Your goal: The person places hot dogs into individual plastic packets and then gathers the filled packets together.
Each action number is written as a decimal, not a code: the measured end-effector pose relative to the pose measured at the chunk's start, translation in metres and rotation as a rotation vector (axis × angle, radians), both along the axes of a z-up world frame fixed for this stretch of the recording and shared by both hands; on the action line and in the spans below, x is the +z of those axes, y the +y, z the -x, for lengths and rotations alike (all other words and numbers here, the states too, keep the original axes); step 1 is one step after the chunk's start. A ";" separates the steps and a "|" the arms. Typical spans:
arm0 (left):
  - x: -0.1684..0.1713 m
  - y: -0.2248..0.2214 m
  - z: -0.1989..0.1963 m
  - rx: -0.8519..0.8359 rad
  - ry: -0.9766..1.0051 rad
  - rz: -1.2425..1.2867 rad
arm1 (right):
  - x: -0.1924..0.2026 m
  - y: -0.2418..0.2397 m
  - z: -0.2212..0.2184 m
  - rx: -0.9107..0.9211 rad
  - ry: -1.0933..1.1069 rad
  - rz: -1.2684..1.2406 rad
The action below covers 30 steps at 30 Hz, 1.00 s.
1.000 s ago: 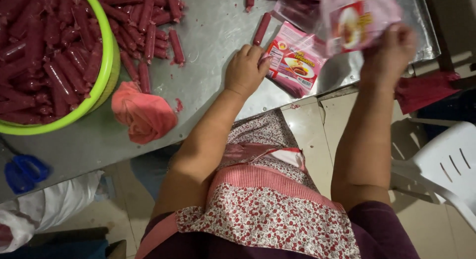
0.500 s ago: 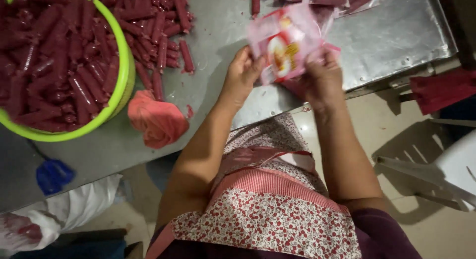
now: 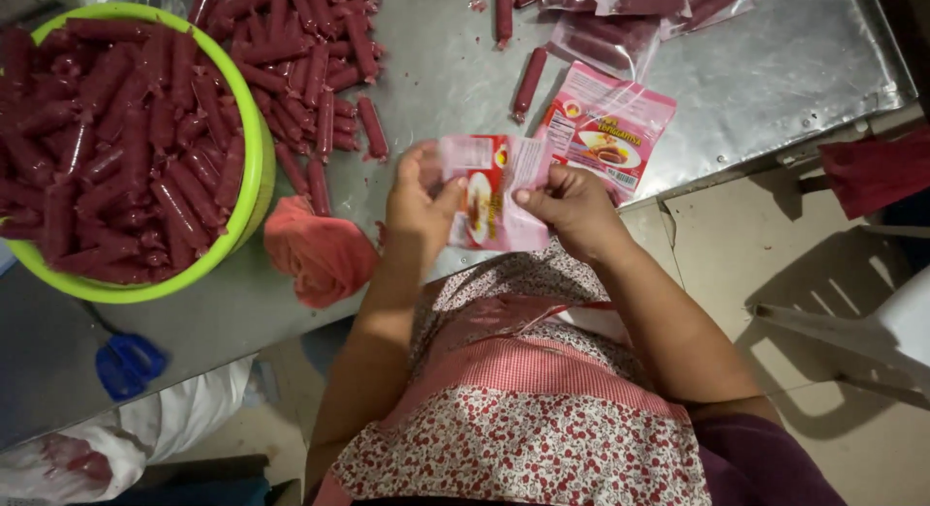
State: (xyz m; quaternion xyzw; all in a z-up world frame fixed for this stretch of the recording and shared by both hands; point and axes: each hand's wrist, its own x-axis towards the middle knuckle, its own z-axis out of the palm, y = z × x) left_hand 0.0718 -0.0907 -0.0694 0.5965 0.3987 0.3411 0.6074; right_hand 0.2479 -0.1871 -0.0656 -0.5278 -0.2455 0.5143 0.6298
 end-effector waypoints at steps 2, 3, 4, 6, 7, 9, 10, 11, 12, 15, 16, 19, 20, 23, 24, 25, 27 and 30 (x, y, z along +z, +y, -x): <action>0.017 0.000 -0.001 0.108 0.385 -0.581 | -0.001 0.000 0.004 -0.080 -0.033 -0.003; 0.017 -0.008 -0.007 0.105 0.387 -0.580 | -0.015 0.000 0.002 -0.082 -0.031 -0.002; 0.017 -0.015 -0.014 0.078 0.355 -0.622 | -0.030 -0.001 -0.001 -0.090 -0.049 0.001; 0.010 -0.026 -0.024 0.055 0.322 -0.660 | -0.055 -0.001 -0.006 -0.094 -0.070 0.006; 0.004 -0.028 -0.027 -0.045 0.306 -0.515 | -0.065 0.001 -0.007 -0.086 -0.057 0.015; 0.001 -0.029 -0.031 -0.145 0.289 -0.370 | -0.069 -0.002 -0.009 -0.078 -0.044 0.023; 0.004 -0.029 -0.031 -0.153 0.269 -0.318 | -0.063 -0.007 -0.009 -0.086 0.007 0.036; 0.007 -0.030 -0.031 -0.162 0.248 -0.264 | -0.057 -0.013 -0.009 -0.093 0.058 0.051; 0.015 -0.031 -0.030 -0.162 0.249 -0.263 | -0.053 -0.017 -0.019 -0.093 0.059 0.052; 0.023 -0.033 -0.025 -0.144 0.283 -0.252 | -0.038 -0.024 -0.042 -0.131 -0.501 0.145; 0.013 -0.030 -0.025 -0.182 0.220 -0.238 | -0.030 -0.024 -0.046 -0.196 -0.496 0.118; 0.022 -0.019 -0.020 -0.207 0.208 -0.264 | -0.010 -0.030 -0.051 -0.301 -0.470 0.074; 0.032 -0.014 -0.018 -0.200 0.255 -0.305 | -0.003 -0.032 -0.052 -0.349 -0.454 0.058; -0.023 0.058 -0.003 0.040 0.721 -0.585 | -0.003 -0.043 -0.072 -0.425 -0.318 0.035; -0.022 0.073 -0.001 0.043 0.724 -0.588 | 0.001 -0.046 -0.074 -0.423 -0.315 0.032; -0.022 0.088 0.000 0.090 0.866 -0.651 | 0.005 -0.049 -0.076 -0.430 -0.255 0.025; -0.029 0.110 0.002 0.139 1.011 -0.714 | 0.006 -0.053 -0.080 -0.435 -0.192 0.016; -0.055 0.131 0.002 0.151 1.160 -0.801 | -0.001 -0.054 -0.084 -0.480 -0.160 0.056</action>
